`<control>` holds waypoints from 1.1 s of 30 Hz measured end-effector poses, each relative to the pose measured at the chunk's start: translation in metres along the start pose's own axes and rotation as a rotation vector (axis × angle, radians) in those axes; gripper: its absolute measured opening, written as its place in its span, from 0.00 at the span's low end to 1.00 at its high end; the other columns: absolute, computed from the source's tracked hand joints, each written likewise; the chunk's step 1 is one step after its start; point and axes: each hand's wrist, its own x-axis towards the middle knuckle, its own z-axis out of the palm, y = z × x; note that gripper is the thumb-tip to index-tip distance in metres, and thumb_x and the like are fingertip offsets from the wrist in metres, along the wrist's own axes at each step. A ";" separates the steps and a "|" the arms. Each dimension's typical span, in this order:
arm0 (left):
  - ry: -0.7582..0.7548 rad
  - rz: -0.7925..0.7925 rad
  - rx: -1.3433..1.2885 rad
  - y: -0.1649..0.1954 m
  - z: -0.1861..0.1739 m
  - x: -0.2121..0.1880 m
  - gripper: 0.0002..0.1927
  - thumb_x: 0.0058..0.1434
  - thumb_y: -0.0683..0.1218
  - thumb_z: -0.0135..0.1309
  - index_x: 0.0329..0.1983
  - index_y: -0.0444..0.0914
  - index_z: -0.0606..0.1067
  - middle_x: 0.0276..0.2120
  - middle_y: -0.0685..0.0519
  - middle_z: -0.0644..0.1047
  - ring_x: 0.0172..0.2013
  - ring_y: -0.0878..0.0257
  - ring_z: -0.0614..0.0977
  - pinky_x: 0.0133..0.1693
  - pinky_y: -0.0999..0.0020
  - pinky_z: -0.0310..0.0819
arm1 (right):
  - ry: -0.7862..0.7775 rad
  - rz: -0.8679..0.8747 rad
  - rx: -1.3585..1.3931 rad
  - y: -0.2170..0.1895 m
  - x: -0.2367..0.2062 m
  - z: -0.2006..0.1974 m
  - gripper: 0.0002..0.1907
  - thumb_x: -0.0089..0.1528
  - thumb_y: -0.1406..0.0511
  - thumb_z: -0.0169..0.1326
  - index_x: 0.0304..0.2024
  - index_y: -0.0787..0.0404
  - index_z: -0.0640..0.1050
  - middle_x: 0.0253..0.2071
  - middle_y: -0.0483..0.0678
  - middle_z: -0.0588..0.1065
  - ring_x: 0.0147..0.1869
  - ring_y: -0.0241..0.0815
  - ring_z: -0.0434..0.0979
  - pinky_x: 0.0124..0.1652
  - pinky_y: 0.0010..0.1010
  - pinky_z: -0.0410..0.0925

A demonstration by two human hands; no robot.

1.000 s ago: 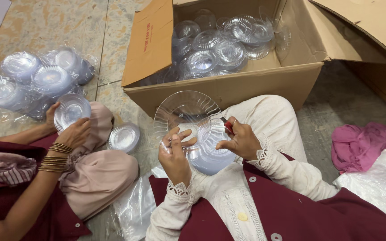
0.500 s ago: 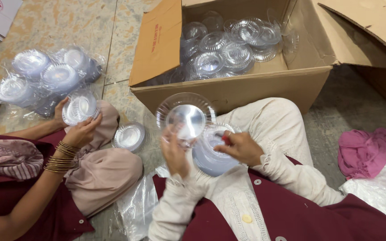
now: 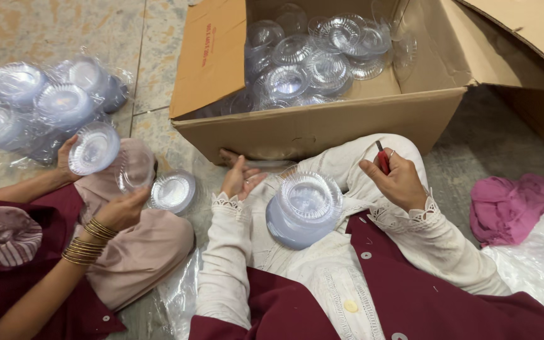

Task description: The person sits on the floor and uses a red utility knife to trim the edges of clear plastic plates. They then place a smaller plate into a larger one to form a two-tiered dish and stack the assembled units.

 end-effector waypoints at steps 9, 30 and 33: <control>0.317 0.845 1.068 -0.074 0.015 0.033 0.25 0.52 0.54 0.68 0.43 0.30 0.80 0.34 0.40 0.82 0.34 0.50 0.84 0.38 0.58 0.78 | -0.054 0.014 0.006 0.006 0.001 0.011 0.22 0.64 0.55 0.61 0.25 0.62 0.69 0.18 0.41 0.63 0.23 0.32 0.59 0.23 0.30 0.58; 0.228 0.803 0.366 -0.062 0.039 -0.071 0.11 0.65 0.45 0.60 0.41 0.30 0.79 0.31 0.52 0.81 0.31 0.69 0.82 0.32 0.71 0.83 | -0.260 0.217 0.481 -0.023 -0.006 0.023 0.10 0.65 0.63 0.56 0.42 0.64 0.79 0.27 0.42 0.78 0.22 0.24 0.62 0.23 0.19 0.58; 0.088 0.730 0.241 -0.064 0.036 -0.072 0.13 0.67 0.46 0.58 0.45 0.29 0.78 0.34 0.51 0.81 0.35 0.66 0.83 0.37 0.70 0.84 | -0.254 0.215 0.626 -0.026 -0.010 0.017 0.08 0.65 0.65 0.57 0.40 0.66 0.78 0.27 0.45 0.78 0.20 0.24 0.59 0.21 0.19 0.54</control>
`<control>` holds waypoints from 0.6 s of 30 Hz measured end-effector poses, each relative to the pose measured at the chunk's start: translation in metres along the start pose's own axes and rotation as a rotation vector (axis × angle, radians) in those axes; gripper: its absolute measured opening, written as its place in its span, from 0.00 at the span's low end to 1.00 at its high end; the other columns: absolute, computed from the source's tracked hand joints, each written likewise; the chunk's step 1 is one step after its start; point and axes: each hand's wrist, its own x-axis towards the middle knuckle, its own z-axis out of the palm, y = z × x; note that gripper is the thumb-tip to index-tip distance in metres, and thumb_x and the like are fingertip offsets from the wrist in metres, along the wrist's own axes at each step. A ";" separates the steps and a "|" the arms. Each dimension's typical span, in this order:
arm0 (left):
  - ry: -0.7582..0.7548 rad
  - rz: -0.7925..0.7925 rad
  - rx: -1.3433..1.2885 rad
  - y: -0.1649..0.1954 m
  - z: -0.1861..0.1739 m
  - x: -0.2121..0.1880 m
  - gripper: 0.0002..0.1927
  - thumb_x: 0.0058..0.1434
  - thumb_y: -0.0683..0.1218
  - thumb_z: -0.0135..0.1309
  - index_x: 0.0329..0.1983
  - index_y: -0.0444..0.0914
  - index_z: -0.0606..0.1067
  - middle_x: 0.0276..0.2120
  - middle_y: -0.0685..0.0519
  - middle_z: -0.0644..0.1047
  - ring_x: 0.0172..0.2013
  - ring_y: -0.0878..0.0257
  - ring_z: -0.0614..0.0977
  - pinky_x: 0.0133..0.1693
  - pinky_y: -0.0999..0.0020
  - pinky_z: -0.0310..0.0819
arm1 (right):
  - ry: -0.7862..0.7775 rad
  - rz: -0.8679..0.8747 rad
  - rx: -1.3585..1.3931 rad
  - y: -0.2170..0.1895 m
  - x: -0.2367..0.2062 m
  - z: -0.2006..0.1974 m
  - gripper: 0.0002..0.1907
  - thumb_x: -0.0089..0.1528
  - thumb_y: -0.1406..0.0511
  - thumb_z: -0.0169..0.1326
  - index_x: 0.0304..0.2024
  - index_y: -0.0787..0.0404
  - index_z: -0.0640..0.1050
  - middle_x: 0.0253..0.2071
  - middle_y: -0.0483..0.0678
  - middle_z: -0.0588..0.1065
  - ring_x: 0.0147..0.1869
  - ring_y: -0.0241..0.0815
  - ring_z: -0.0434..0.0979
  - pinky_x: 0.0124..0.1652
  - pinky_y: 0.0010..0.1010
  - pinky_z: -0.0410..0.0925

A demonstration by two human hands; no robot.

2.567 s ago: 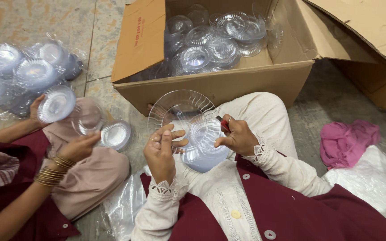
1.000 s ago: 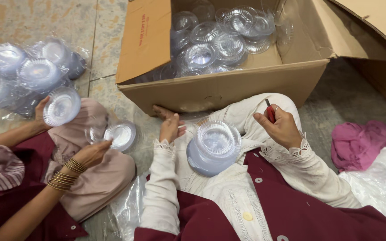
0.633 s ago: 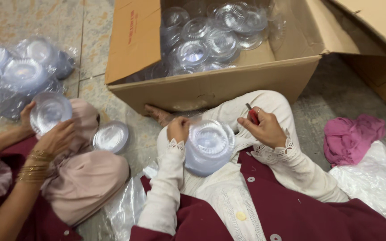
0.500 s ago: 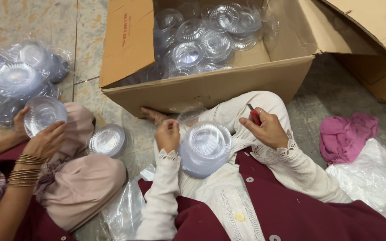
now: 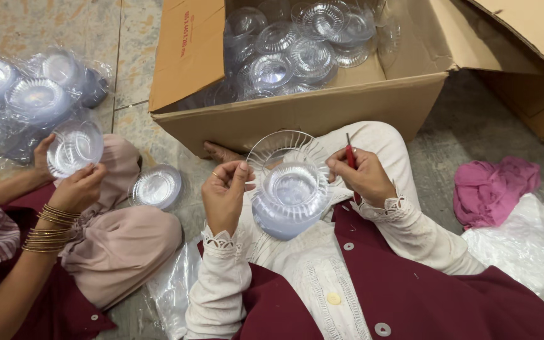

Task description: The person sits on the floor and uses a red utility knife to trim the edges of clear plastic plates. They then place a smaller plate into a larger one to form a two-tiered dish and stack the assembled units.

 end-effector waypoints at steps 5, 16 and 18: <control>-0.240 -0.116 -0.208 -0.005 0.005 -0.014 0.21 0.63 0.41 0.58 0.57 0.29 0.72 0.49 0.45 0.81 0.46 0.61 0.84 0.46 0.66 0.82 | 0.177 -0.097 0.092 -0.003 -0.007 -0.006 0.06 0.66 0.67 0.56 0.40 0.66 0.77 0.27 0.45 0.77 0.18 0.23 0.58 0.18 0.19 0.51; -0.427 -0.080 -0.173 0.008 0.020 -0.044 0.28 0.65 0.40 0.54 0.68 0.31 0.63 0.57 0.40 0.77 0.50 0.55 0.83 0.46 0.66 0.81 | 0.243 -0.240 0.005 -0.019 -0.026 -0.006 0.06 0.67 0.67 0.55 0.40 0.65 0.77 0.28 0.44 0.78 0.19 0.22 0.60 0.19 0.18 0.53; -0.447 -0.111 -0.148 0.012 0.016 -0.047 0.24 0.68 0.42 0.51 0.66 0.30 0.66 0.55 0.40 0.79 0.49 0.54 0.84 0.45 0.65 0.81 | 0.235 -0.210 -0.062 -0.025 -0.028 -0.014 0.06 0.66 0.67 0.56 0.39 0.66 0.78 0.27 0.45 0.79 0.19 0.23 0.61 0.19 0.18 0.55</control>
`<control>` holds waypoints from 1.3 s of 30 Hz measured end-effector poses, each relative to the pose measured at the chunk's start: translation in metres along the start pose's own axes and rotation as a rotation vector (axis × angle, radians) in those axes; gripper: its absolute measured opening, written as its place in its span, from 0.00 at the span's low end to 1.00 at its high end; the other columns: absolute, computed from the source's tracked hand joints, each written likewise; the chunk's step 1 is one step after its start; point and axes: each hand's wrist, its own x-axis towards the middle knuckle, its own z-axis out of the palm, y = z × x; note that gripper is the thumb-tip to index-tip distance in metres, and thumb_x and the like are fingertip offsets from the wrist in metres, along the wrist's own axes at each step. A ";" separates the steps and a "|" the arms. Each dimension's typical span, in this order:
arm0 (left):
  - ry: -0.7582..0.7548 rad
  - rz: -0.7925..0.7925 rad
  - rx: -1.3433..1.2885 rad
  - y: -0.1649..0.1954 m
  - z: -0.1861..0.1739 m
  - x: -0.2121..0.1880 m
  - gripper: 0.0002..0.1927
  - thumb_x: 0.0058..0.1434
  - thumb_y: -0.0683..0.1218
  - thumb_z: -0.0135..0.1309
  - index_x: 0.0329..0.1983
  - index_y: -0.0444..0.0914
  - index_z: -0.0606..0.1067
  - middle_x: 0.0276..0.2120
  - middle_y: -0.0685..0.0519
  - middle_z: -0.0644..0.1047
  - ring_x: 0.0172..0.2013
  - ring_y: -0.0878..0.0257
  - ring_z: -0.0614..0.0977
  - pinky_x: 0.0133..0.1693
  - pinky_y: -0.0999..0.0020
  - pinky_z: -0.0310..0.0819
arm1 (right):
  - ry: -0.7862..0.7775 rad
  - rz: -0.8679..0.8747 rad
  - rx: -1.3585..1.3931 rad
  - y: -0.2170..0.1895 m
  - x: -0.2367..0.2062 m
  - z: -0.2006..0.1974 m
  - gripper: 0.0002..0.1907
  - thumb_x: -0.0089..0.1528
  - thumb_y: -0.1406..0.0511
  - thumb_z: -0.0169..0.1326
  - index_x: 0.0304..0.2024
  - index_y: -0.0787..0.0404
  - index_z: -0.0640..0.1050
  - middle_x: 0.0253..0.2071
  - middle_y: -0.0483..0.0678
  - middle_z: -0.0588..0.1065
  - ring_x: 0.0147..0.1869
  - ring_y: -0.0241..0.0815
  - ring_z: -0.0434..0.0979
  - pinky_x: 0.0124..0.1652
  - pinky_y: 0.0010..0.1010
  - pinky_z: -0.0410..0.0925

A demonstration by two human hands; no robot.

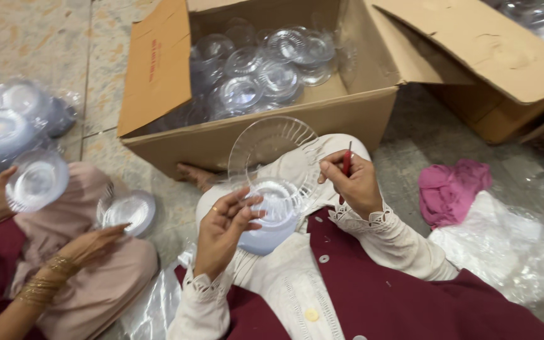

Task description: The person sits on the floor and uses a red utility knife to trim the edges of clear plastic plates. They then place a smaller plate into a larger one to form a two-tiered dish and stack the assembled units.

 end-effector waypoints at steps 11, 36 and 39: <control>-0.210 -0.244 0.233 0.028 -0.017 0.033 0.22 0.68 0.53 0.43 0.56 0.34 0.73 0.42 0.41 0.85 0.36 0.53 0.89 0.30 0.67 0.82 | -0.370 -0.041 -0.036 0.008 0.010 -0.006 0.10 0.68 0.64 0.56 0.43 0.66 0.77 0.29 0.41 0.74 0.33 0.30 0.73 0.34 0.23 0.68; 0.396 0.128 0.062 0.029 0.053 0.003 0.18 0.72 0.47 0.41 0.56 0.29 0.70 0.44 0.39 0.83 0.38 0.55 0.87 0.33 0.68 0.84 | -0.160 -0.368 -0.514 0.069 -0.017 0.020 0.41 0.56 0.31 0.53 0.41 0.61 0.69 0.21 0.42 0.64 0.24 0.33 0.64 0.28 0.28 0.63; 0.440 0.133 0.032 0.023 0.060 0.006 0.18 0.72 0.46 0.40 0.57 0.29 0.71 0.43 0.40 0.83 0.37 0.55 0.87 0.32 0.67 0.84 | -0.166 -0.437 -0.495 0.066 -0.019 0.019 0.43 0.54 0.31 0.52 0.41 0.64 0.69 0.19 0.44 0.63 0.22 0.34 0.62 0.24 0.28 0.62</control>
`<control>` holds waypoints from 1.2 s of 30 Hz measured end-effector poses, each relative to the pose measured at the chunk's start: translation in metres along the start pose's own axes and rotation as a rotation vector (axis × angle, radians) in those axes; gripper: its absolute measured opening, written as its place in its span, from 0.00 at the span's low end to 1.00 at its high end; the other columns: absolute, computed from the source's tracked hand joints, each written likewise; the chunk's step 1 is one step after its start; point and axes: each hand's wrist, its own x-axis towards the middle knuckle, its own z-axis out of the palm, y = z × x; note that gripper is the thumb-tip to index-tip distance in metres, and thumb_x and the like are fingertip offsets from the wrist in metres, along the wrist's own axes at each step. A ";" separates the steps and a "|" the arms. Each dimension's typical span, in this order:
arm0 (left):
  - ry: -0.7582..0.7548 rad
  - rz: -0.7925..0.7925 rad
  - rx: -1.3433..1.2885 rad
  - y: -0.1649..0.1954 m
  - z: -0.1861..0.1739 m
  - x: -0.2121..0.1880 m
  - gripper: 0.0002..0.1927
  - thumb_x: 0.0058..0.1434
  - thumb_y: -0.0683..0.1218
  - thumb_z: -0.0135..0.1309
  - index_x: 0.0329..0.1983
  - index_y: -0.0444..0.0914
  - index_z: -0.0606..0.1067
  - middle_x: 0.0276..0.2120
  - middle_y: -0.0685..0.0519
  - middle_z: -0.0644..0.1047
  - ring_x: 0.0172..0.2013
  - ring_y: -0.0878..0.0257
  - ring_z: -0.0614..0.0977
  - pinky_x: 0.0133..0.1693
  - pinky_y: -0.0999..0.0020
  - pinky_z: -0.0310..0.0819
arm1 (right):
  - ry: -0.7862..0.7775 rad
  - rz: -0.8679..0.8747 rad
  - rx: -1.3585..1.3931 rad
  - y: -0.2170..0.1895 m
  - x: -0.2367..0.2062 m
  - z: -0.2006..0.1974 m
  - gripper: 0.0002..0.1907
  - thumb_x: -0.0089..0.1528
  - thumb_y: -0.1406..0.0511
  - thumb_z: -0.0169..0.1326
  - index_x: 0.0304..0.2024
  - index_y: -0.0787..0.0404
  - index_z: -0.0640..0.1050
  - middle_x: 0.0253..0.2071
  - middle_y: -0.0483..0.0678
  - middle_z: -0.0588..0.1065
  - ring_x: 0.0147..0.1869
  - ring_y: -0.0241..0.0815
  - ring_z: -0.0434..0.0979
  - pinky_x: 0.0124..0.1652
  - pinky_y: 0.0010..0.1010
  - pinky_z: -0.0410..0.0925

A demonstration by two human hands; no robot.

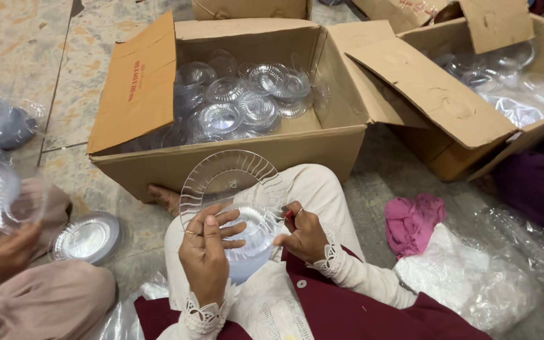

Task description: The person sits on the floor and uses a red utility knife to trim the edges of clear plastic plates. They then place a smaller plate into a larger one to form a two-tiered dish and stack the assembled units.

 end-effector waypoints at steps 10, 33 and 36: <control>0.045 0.063 -0.082 -0.017 0.016 -0.005 0.18 0.73 0.46 0.38 0.58 0.29 0.68 0.46 0.40 0.81 0.40 0.57 0.86 0.36 0.66 0.86 | 0.019 0.030 0.012 -0.010 0.007 -0.002 0.45 0.51 0.31 0.54 0.39 0.66 0.69 0.16 0.44 0.62 0.20 0.34 0.61 0.21 0.29 0.60; -0.015 0.109 -0.216 -0.038 0.038 -0.009 0.22 0.73 0.45 0.33 0.67 0.30 0.57 0.62 0.33 0.71 0.57 0.44 0.81 0.48 0.57 0.85 | -0.006 0.169 0.118 -0.010 0.011 0.002 0.43 0.54 0.30 0.51 0.38 0.64 0.71 0.18 0.41 0.67 0.22 0.29 0.67 0.24 0.26 0.63; -0.033 0.111 -0.236 -0.040 0.038 -0.008 0.23 0.73 0.45 0.33 0.68 0.30 0.56 0.63 0.33 0.70 0.58 0.44 0.80 0.50 0.57 0.83 | -0.018 0.118 0.037 -0.015 0.013 0.004 0.42 0.54 0.31 0.52 0.36 0.65 0.70 0.17 0.44 0.66 0.21 0.33 0.67 0.23 0.29 0.64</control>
